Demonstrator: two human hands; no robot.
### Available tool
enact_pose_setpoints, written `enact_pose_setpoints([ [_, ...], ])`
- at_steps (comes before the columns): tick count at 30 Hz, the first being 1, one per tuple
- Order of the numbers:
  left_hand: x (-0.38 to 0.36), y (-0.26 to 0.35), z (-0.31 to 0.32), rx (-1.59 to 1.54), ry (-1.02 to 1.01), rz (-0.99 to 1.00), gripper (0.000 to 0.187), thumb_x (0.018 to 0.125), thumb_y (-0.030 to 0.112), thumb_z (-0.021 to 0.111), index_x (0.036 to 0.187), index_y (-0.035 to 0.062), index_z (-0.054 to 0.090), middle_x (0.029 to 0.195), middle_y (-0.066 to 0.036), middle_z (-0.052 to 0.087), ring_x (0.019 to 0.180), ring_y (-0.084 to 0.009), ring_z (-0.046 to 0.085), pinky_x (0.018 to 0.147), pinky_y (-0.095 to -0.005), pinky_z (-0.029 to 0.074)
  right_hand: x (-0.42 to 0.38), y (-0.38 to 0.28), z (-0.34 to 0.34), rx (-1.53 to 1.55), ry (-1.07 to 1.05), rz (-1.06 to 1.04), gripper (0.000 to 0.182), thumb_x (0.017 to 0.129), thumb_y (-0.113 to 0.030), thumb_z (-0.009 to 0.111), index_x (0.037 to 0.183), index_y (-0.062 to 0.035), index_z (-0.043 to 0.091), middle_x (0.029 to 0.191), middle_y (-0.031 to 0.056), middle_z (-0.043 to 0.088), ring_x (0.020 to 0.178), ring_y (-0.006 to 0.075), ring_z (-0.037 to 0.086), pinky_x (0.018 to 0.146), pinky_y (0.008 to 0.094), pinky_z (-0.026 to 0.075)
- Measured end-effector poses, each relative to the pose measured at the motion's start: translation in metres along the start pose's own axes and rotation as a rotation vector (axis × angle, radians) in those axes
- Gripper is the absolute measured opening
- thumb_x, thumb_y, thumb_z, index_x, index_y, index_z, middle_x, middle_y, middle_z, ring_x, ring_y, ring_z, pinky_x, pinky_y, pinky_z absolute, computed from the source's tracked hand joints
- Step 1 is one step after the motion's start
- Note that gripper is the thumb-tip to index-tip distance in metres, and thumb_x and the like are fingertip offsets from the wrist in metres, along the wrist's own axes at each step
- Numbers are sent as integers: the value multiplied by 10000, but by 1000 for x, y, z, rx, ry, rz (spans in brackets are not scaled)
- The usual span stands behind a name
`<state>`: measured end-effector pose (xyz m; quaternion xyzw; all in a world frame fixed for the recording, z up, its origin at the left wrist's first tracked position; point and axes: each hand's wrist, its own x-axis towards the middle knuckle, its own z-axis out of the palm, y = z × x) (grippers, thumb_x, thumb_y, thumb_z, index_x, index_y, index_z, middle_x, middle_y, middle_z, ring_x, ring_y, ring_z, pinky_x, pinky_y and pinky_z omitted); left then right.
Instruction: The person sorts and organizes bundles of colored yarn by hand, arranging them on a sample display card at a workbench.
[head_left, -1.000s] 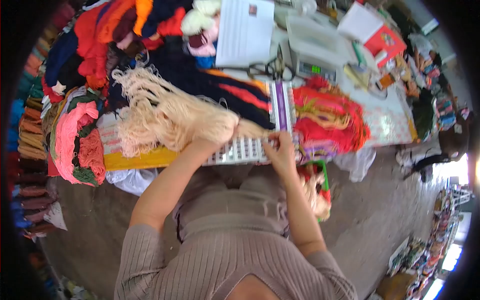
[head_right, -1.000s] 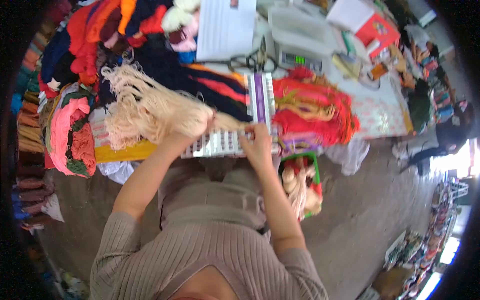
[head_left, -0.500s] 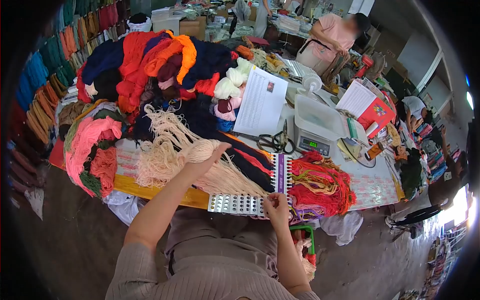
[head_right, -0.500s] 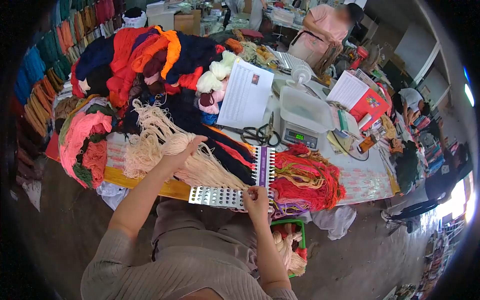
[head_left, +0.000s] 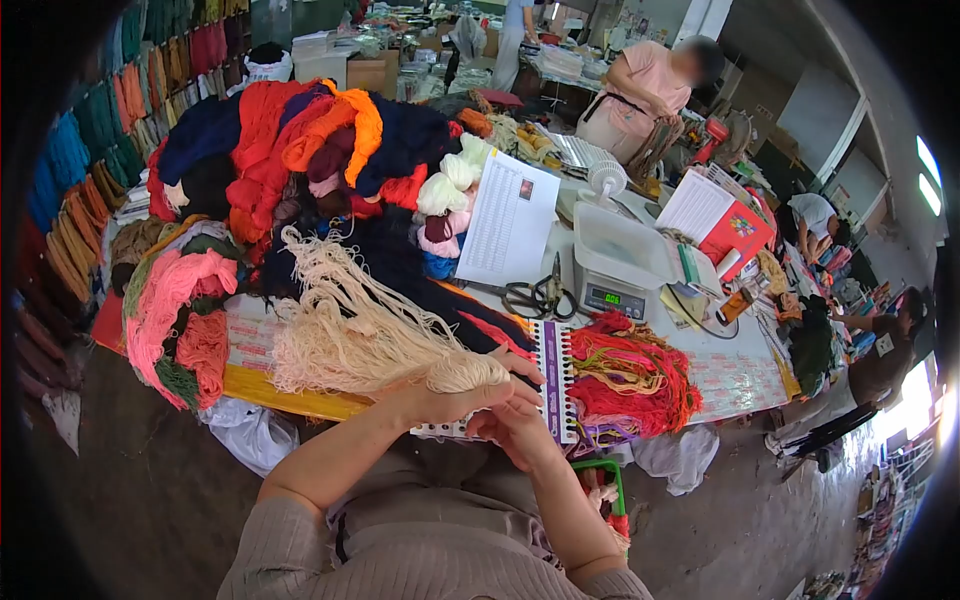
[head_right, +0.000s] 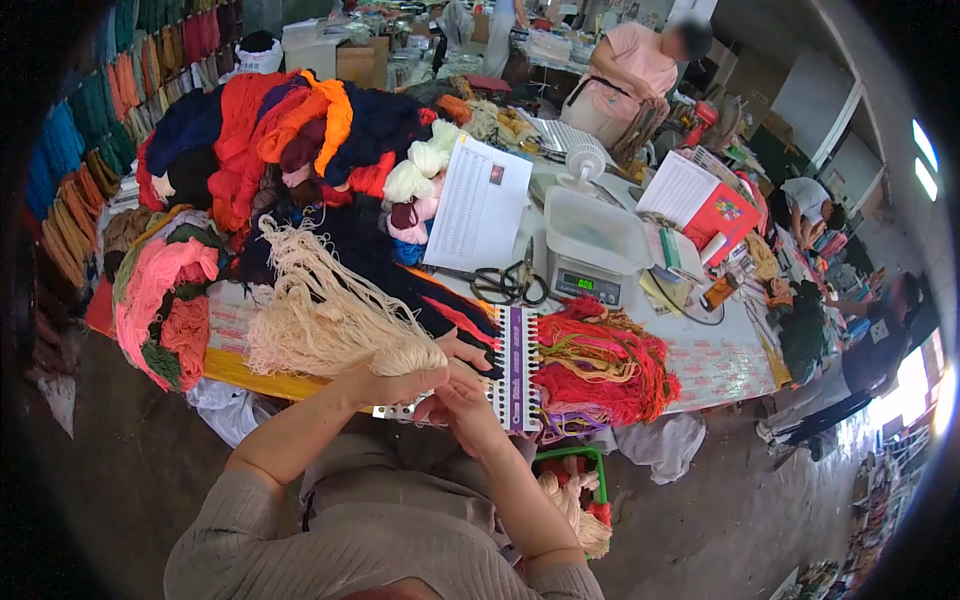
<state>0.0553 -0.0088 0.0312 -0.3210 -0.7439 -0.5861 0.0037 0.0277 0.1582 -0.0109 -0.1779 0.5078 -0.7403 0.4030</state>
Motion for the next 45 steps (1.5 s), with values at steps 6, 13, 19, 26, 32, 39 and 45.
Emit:
enact_pose_setpoints([
  [6, 1, 11, 9, 163, -124, -61, 465, 963, 374, 311, 1056, 62, 644, 1367, -127, 405, 1372, -279, 193, 1111, -518, 19, 13, 34, -16, -19, 19, -196, 132, 889, -112, 508, 981, -28, 552, 776, 17, 527, 660, 96, 469, 569, 225, 359],
  [13, -6, 0, -2, -904, 170, -51, 448, 958, 367, 349, 1091, 30, 612, 1411, -163, 346, 1328, -264, 286, 1046, -390, 264, 12, 11, -5, 1, 60, -61, 239, 954, -246, 482, 985, -27, 572, 751, 26, 548, 552, 98, 469, 510, 216, 373],
  [19, -11, -7, -23, -1033, 357, -78, 451, 971, 341, 330, 1080, -11, 591, 1306, -233, 458, 1267, -324, 390, 1094, -418, 235, 15, -8, -12, -235, -93, -58, 309, 943, -305, 495, 871, -21, 590, 573, -32, 428, 476, 52, 359, 425, 201, 266],
  [26, -102, 14, -168, -816, 895, -596, 375, 900, 281, 515, 1172, 22, 519, 560, 40, 434, 412, -43, 388, 391, -190, 343, -15, -101, -101, -213, 322, -215, 222, 937, -221, 480, 834, -42, 561, 496, -41, 370, 356, 49, 274, 317, 197, 203],
  [32, -285, 23, -374, -768, 1337, -159, 357, 890, 278, 566, 1144, 30, 527, 547, 27, 446, 401, -52, 353, 374, -174, 314, -60, -153, -253, -327, 723, -277, 242, 926, -277, 506, 823, -65, 562, 507, -67, 329, 379, 40, 256, 333, 196, 186],
  [39, -231, 82, -342, -692, 1209, 442, 357, 907, 105, 528, 1233, -24, 462, 1247, -180, 496, 817, -165, 603, 716, -246, 556, -45, -222, -207, -523, 611, -343, 204, 913, -240, 534, 806, -67, 552, 571, -67, 383, 446, 32, 326, 389, 201, 226],
  [45, -80, 39, -162, -642, 641, 21, 689, 746, 28, 528, 1399, 81, 314, 1435, -155, 321, 676, -73, 570, 424, -110, 390, 43, -200, 2, -1596, -80, -508, 196, 878, -191, 568, 867, 4, 547, 618, 111, 520, 591, 201, 523, 562, 345, 424],
])
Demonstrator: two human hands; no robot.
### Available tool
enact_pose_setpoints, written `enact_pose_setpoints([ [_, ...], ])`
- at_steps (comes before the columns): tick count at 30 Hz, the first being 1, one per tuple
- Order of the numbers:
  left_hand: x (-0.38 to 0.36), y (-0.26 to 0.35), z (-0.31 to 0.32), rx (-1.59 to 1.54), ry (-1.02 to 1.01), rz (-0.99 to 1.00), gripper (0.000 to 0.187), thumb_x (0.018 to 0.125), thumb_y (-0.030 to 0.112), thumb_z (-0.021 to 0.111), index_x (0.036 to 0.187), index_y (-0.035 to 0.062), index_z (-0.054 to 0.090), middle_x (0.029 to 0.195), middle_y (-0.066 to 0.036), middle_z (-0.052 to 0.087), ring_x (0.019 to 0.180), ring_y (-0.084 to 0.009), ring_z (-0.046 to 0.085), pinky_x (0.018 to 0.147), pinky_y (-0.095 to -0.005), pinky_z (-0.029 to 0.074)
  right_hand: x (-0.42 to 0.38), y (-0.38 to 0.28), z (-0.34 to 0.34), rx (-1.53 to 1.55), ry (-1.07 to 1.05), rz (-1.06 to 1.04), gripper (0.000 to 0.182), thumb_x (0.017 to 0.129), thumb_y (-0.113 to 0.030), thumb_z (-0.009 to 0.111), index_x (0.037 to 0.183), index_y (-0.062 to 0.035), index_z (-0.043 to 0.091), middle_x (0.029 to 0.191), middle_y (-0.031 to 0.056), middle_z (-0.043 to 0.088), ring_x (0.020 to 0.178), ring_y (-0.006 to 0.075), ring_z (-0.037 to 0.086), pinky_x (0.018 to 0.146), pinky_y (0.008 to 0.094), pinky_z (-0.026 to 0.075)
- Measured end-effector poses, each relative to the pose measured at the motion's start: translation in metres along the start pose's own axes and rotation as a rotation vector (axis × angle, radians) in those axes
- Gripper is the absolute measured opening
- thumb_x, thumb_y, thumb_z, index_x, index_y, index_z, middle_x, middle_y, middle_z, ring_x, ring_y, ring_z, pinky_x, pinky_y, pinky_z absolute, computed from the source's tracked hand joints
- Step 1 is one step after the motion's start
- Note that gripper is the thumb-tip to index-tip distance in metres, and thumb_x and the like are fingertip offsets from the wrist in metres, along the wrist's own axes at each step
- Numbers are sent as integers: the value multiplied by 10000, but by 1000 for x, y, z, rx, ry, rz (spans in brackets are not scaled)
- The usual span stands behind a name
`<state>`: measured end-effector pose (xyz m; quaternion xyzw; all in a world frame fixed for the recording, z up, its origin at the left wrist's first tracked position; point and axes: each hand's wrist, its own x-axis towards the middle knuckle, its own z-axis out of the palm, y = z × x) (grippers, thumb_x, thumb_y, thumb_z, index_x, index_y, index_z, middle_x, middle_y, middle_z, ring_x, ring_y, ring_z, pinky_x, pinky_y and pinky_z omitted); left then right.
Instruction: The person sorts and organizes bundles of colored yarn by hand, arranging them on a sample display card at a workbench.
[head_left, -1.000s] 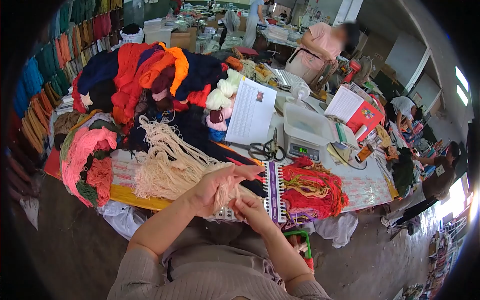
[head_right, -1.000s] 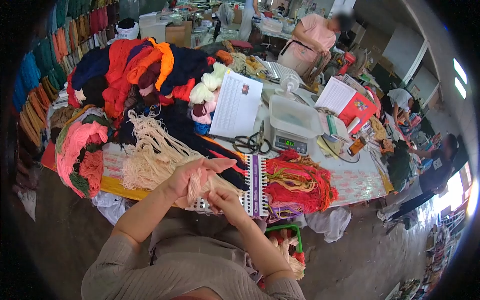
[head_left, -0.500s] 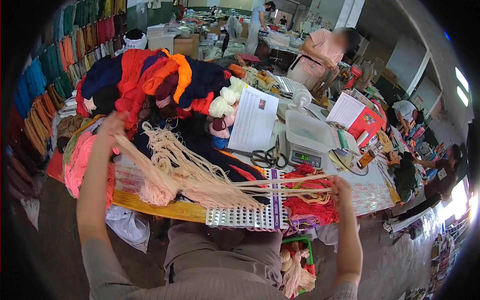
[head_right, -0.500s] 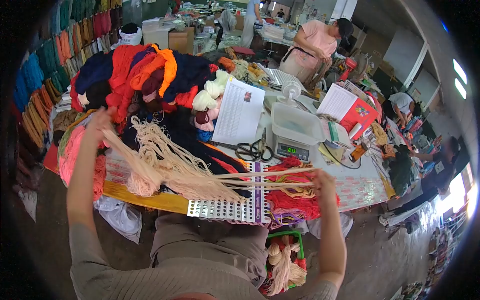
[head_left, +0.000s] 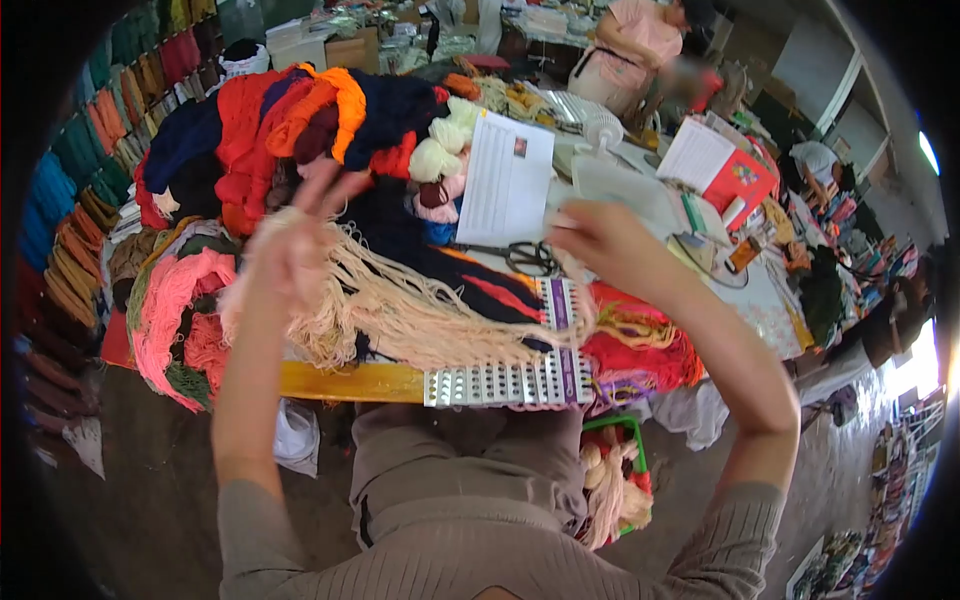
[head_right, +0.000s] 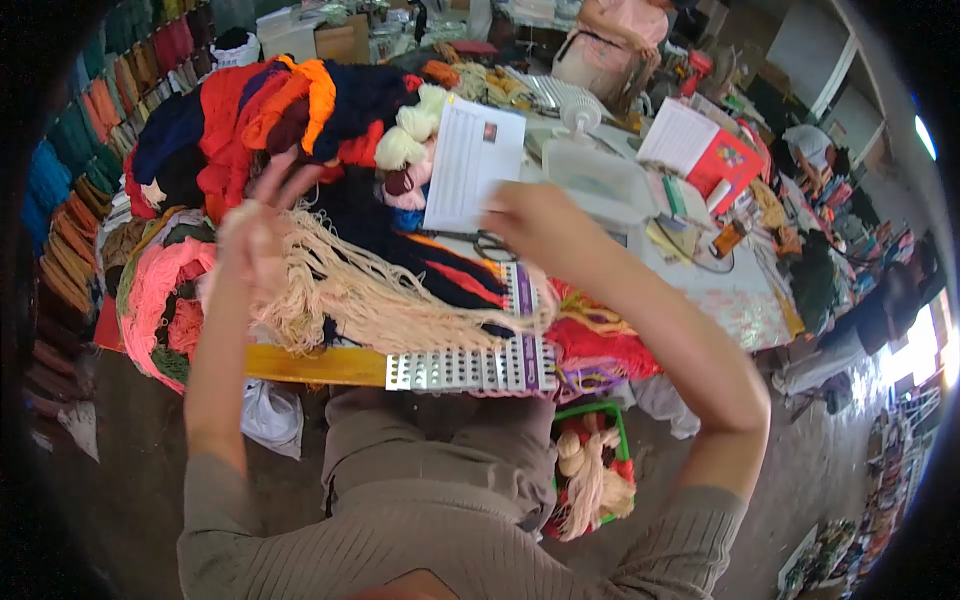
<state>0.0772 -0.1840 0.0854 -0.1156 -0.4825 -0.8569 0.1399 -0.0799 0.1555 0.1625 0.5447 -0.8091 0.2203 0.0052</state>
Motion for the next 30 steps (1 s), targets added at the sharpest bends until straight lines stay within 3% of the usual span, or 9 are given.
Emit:
enact_pose_setpoints([
  [4, 8, -84, 47, 20, -385, -339, 923, 762, 81, 668, 1461, 137, 68, 1452, -101, 258, 822, -126, 635, 487, -154, 435, 39, -66, 28, -374, 140, -424, 90, 752, -103, 595, 739, -18, 621, 735, 182, 618, 721, 318, 642, 597, 412, 508],
  [7, 1, -100, 50, -11, -260, -552, 448, 827, 302, 667, 1147, 17, 538, 801, -20, 585, 565, -20, 467, 452, -129, 350, 54, -62, 8, -627, 26, -479, 186, 799, -102, 524, 957, -8, 556, 922, 154, 570, 873, 318, 575, 786, 370, 467],
  [9, -6, -105, 26, 9, -105, -474, 339, 864, 348, 612, 938, 20, 568, 641, 48, 424, 490, -8, 321, 420, -141, 229, 46, -55, -37, -243, -229, -392, 229, 912, -150, 521, 1080, 4, 539, 1069, 104, 548, 925, 215, 553, 851, 339, 449],
  [11, -11, -102, -7, 18, -208, -493, 361, 875, 387, 583, 944, 33, 569, 659, 51, 437, 494, -7, 315, 430, -146, 213, 15, -92, -66, 157, -153, 398, 345, 927, -211, 505, 1237, -60, 502, 1293, 142, 456, 1205, 212, 419, 1041, 305, 320],
  [15, -37, -93, -41, 241, -40, -506, 276, 893, 346, 577, 982, 84, 568, 820, 45, 565, 625, 12, 408, 490, -139, 274, -72, 90, -124, 1772, 175, -156, 331, 888, -44, 521, 1193, 70, 463, 1301, 216, 434, 1305, 335, 305, 1121, 497, 199],
  [20, -57, -85, -34, 489, -152, -467, 247, 900, 329, 576, 956, 89, 597, 809, 37, 568, 656, 5, 419, 517, -148, 298, -144, 135, -115, 1992, 459, -153, 178, 871, -8, 491, 726, -70, 409, 672, 6, 368, 590, 121, 324, 635, 265, 334],
  [25, -63, -79, -39, 637, 81, -349, 399, 944, 423, 445, 1141, 106, 588, 894, 12, 587, 544, -12, 285, 494, -171, 282, -243, 306, -180, 1428, 830, 46, 216, 952, -156, 437, 749, -82, 429, 633, -11, 337, 541, 103, 285, 528, 247, 254],
  [28, -54, -92, -22, 129, 408, -158, 424, 961, 329, 442, 1235, 10, 492, 1107, -79, 581, 488, 0, 297, 437, -140, 251, -215, 192, -145, 790, 1123, 430, 153, 919, -210, 517, 827, -90, 498, 605, -48, 307, 528, 67, 314, 491, 196, 279],
  [30, -43, -119, 15, -111, 389, -257, 385, 958, 264, 455, 1234, -2, 486, 1125, -100, 580, 464, -6, 308, 421, -135, 267, -196, 169, -88, 711, 736, 526, 267, 901, -212, 551, 1101, -35, 565, 676, -60, 441, 584, 47, 389, 527, 200, 328],
])
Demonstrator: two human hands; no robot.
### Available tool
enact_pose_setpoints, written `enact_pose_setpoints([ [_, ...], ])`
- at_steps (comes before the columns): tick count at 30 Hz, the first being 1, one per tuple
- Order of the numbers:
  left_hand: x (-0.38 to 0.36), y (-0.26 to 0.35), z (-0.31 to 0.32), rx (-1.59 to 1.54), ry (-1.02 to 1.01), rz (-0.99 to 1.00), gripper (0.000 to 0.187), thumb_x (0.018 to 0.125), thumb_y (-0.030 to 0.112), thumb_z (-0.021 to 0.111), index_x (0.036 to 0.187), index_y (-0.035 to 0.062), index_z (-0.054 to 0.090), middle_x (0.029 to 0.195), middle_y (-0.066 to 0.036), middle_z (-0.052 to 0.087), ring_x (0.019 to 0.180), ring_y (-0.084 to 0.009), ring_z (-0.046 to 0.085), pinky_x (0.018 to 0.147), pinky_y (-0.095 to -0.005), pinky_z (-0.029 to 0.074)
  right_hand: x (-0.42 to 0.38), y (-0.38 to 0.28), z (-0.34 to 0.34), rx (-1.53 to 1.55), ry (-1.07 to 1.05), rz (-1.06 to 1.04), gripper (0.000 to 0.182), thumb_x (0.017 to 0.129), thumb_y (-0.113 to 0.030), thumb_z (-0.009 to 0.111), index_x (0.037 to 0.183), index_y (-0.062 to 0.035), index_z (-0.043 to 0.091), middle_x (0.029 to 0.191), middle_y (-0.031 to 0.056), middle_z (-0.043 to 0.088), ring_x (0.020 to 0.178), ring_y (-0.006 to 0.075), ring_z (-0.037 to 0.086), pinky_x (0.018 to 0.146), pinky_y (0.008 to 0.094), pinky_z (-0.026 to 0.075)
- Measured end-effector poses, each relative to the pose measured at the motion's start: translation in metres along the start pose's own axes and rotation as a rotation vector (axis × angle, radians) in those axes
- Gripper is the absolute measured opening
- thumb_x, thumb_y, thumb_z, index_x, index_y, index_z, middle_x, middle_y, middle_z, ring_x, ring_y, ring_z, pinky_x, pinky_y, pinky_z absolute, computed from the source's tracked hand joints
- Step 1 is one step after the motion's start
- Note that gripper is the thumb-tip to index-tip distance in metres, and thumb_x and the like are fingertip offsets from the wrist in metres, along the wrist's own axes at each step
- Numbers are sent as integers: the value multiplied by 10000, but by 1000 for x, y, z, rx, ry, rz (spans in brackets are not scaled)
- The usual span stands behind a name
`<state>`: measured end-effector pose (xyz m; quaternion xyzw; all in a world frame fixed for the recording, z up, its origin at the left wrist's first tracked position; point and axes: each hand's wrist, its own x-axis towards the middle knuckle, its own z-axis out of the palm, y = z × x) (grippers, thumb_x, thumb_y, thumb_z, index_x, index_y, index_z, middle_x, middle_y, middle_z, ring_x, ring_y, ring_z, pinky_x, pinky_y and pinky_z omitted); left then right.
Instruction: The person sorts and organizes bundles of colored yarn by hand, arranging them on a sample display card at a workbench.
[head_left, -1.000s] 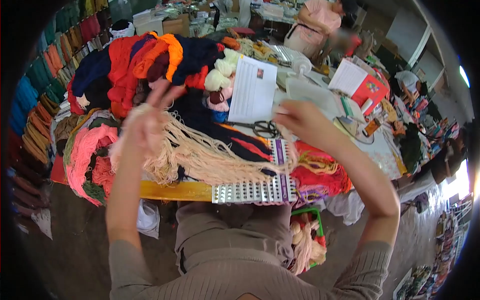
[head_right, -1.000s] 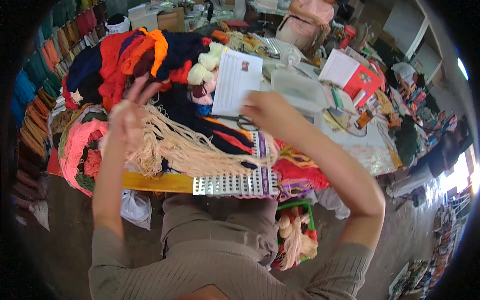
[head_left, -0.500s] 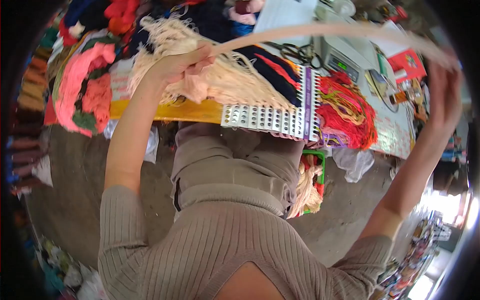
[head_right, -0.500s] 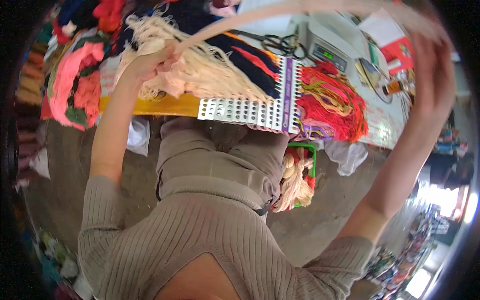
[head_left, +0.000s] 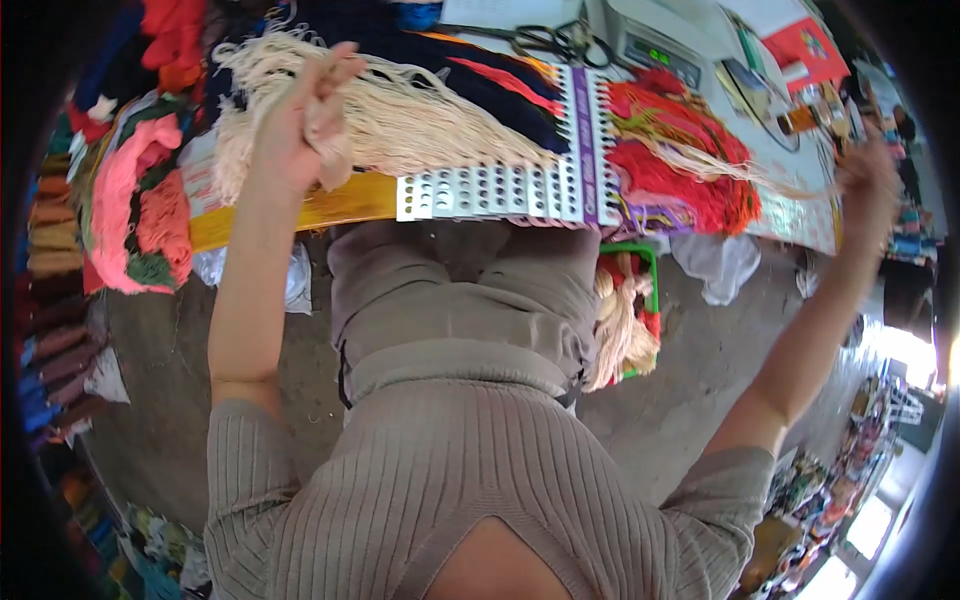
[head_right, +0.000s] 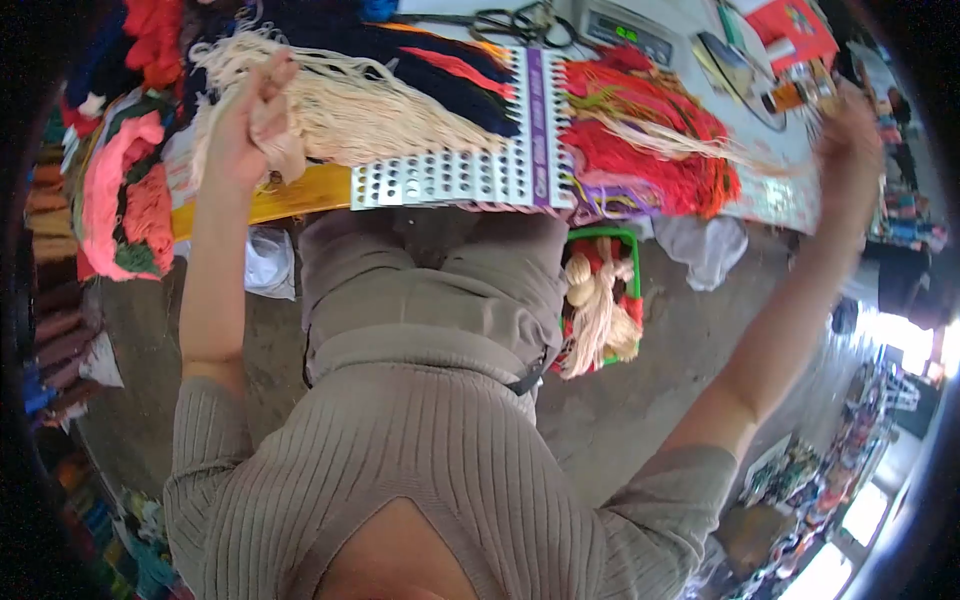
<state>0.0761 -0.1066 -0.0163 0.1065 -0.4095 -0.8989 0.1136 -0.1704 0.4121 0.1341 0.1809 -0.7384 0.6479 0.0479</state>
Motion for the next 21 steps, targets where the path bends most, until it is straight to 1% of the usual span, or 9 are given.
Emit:
enact_pose_setpoints([
  [1, 2, -22, 20, -33, 2, -107, 366, 949, 234, 468, 1223, -6, 490, 1145, -119, 576, 453, -8, 316, 405, -129, 281, -35, 11, 52, -678, 20, -125, 292, 903, -233, 553, 1121, -40, 584, 735, -49, 510, 639, 54, 445, 574, 214, 364],
  [2, 5, -45, 35, -67, -73, -263, 364, 947, 243, 471, 1224, 7, 493, 1148, -114, 578, 454, -13, 327, 401, -136, 291, -52, 48, 84, -341, -121, -160, 237, 903, -240, 555, 1039, -55, 613, 799, -33, 545, 705, 68, 491, 634, 236, 405],
  [3, 6, -68, 47, -97, -140, -417, 362, 946, 252, 473, 1224, 21, 496, 1151, -110, 579, 454, -17, 339, 396, -143, 300, -75, 56, 116, -152, -385, 39, 187, 902, -212, 563, 1008, -63, 596, 857, -14, 567, 766, 71, 526, 698, 238, 428],
  [7, -6, -129, 93, 33, -47, -816, 400, 947, 315, 464, 1225, 27, 474, 1146, -74, 572, 527, -47, 482, 368, -147, 366, -131, 135, 189, -260, -562, 198, 212, 882, -141, 601, 1031, -42, 486, 750, 11, 586, 622, 73, 541, 569, 210, 444],
  [8, -9, -138, 95, 39, -88, -815, 414, 952, 336, 452, 1236, 35, 461, 1151, -62, 564, 635, -89, 571, 375, -144, 372, -138, 143, 197, -173, -549, 213, 209, 878, -154, 610, 1011, -19, 522, 719, 16, 591, 641, 63, 548, 571, 209, 443],
  [11, -9, -143, 109, 127, -55, -819, 414, 950, 342, 455, 1234, 40, 463, 1142, -57, 564, 738, -104, 605, 398, -161, 411, -146, 160, 205, -111, -492, 243, 149, 855, -136, 611, 909, 2, 621, 665, 27, 594, 620, 90, 558, 564, 227, 452],
  [15, -4, -141, 119, 168, -34, -844, 369, 931, 333, 504, 1165, 47, 513, 1043, -29, 570, 652, -102, 551, 437, -183, 401, -152, 165, 216, -221, -393, 195, 169, 847, -165, 611, 926, -17, 631, 680, 66, 613, 621, 121, 580, 578, 261, 455],
  [19, 6, -156, 119, 226, -55, -802, 266, 917, 248, 522, 1110, 68, 556, 981, -31, 585, 596, -76, 531, 396, -188, 347, -154, 168, 210, -290, -305, 132, 124, 867, -112, 590, 909, 1, 618, 688, 28, 578, 635, 62, 512, 570, 225, 421],
  [21, 9, -161, 117, 561, -164, -622, 232, 894, 174, 525, 1094, 66, 568, 901, -23, 604, 546, -63, 513, 406, -185, 311, -153, 174, 210, -276, -392, 8, 118, 863, -101, 593, 907, 6, 616, 700, 41, 584, 651, 65, 515, 581, 230, 423],
])
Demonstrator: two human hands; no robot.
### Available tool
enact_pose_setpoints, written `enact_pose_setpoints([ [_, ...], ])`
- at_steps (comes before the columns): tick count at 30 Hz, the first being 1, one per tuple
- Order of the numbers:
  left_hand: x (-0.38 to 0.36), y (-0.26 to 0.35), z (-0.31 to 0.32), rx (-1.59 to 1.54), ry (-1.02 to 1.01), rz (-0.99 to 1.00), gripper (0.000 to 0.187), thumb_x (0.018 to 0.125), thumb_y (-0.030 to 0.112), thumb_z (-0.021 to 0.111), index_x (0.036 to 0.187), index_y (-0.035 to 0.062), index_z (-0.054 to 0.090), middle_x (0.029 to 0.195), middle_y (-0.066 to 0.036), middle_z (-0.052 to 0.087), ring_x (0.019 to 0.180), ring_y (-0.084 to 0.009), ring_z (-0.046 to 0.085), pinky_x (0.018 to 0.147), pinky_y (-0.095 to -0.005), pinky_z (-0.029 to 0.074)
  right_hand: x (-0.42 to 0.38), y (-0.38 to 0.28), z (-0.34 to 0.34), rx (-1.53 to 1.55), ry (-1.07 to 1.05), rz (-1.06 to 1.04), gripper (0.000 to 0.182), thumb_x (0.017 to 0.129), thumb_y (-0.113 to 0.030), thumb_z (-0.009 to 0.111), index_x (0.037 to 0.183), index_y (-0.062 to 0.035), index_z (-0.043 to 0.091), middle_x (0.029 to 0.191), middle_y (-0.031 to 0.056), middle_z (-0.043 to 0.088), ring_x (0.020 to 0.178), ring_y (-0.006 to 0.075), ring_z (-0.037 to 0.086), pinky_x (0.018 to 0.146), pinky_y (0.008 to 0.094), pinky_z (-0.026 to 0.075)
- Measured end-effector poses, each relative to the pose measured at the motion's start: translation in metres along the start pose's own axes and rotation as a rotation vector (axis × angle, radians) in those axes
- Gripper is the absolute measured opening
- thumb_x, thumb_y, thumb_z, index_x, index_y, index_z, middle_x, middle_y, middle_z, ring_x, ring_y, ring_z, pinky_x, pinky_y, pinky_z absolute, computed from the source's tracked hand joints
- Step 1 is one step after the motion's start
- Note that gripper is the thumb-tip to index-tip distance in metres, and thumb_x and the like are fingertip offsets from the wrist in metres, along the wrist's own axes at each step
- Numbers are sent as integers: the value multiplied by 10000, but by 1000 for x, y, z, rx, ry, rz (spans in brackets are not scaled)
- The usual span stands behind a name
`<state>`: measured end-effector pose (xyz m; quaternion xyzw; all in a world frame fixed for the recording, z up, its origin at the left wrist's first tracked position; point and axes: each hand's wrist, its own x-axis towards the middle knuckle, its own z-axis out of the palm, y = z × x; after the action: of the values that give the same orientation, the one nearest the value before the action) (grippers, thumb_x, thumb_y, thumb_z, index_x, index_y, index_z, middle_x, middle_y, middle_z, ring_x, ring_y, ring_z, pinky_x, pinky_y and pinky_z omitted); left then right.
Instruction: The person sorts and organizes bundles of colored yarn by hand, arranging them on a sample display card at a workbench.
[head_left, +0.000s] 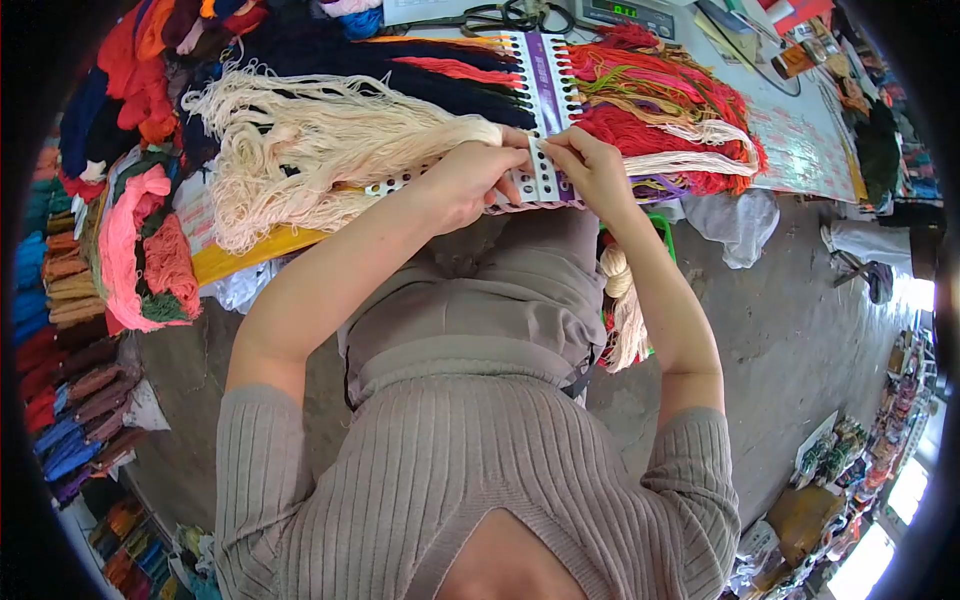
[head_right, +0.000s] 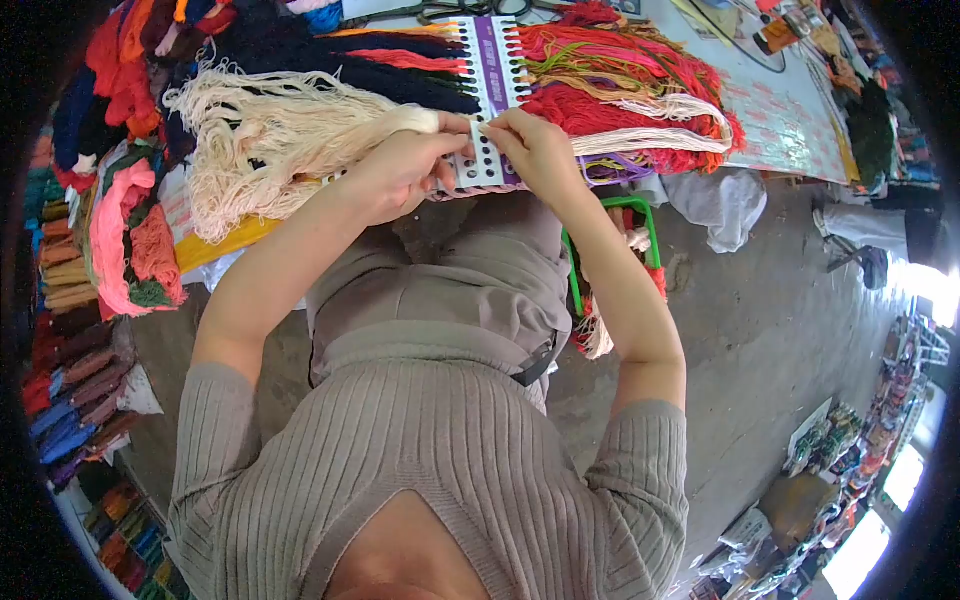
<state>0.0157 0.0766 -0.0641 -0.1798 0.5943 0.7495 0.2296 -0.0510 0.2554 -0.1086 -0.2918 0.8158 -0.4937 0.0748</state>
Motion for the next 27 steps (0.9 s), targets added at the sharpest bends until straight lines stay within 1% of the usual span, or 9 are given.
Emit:
enact_pose_setpoints([
  [5, 18, 4, 5, 8, 50, -16, 90, 854, 133, 541, 879, 62, 590, 782, -6, 601, 485, -41, 372, 447, -203, 271, 9, 1, -4, 168, -143, 131, 156, 871, -130, 595, 919, 17, 613, 736, 3, 587, 667, 63, 521, 602, 219, 432],
  [8, 22, 0, 2, 164, 36, 7, 83, 850, 133, 547, 872, 63, 586, 763, 1, 585, 521, -43, 380, 481, -202, 295, 19, 3, -7, 188, -238, 173, 222, 874, -194, 591, 986, -4, 570, 714, 9, 582, 654, 59, 521, 597, 223, 427],
  [11, 9, -5, -4, 269, 107, 185, 119, 869, 159, 539, 924, 66, 589, 749, 9, 557, 616, -57, 448, 555, -205, 358, 14, -12, -1, -191, -133, 189, 281, 835, -227, 611, 1034, -66, 493, 677, 53, 601, 635, 140, 577, 589, 290, 429],
  [13, 11, -15, -28, 368, 120, 480, 160, 873, 173, 537, 975, 60, 586, 758, -1, 579, 593, -53, 456, 544, -217, 388, 8, -12, 0, -231, -80, 119, 272, 837, -246, 600, 1031, -83, 502, 693, 63, 609, 643, 193, 597, 583, 323, 428],
  [16, 2, 1, -41, 371, 218, 252, 166, 868, 168, 535, 983, 61, 588, 762, -8, 609, 524, -46, 410, 484, -207, 356, 7, -8, 5, -258, -49, 77, 263, 845, -262, 584, 1034, -96, 507, 701, 62, 609, 652, 209, 602, 583, 342, 426],
  [17, 6, -3, -43, 241, 187, 202, 177, 862, 190, 542, 963, 54, 595, 759, -18, 626, 502, -43, 389, 460, -205, 325, 9, -9, 6, -261, -59, 115, 287, 831, -314, 576, 1045, -136, 504, 761, 109, 629, 733, 315, 621, 620, 420, 456],
  [18, 11, -4, -43, 109, 142, 156, 193, 857, 212, 550, 944, 48, 602, 756, -27, 643, 480, -40, 367, 435, -204, 295, 9, -9, 8, -270, -48, 102, 282, 832, -311, 573, 1045, -138, 506, 752, 102, 628, 721, 306, 622, 609, 416, 456],
  [23, 18, -8, -33, 353, 263, 239, 194, 887, 251, 541, 925, 72, 608, 717, -24, 629, 467, -28, 357, 425, -197, 277, 4, -16, 9, -307, -27, 123, 258, 847, -289, 573, 1041, -127, 517, 721, 72, 613, 670, 263, 609, 572, 382, 438],
  [27, -3, 22, -61, -223, -113, 109, 226, 900, 271, 574, 941, 52, 615, 610, 56, 447, 456, 6, 311, 387, -142, 198, 1, -15, 17, -422, 57, 78, 254, 848, -293, 573, 1033, -125, 526, 733, 87, 622, 701, 293, 614, 589, 414, 454],
])
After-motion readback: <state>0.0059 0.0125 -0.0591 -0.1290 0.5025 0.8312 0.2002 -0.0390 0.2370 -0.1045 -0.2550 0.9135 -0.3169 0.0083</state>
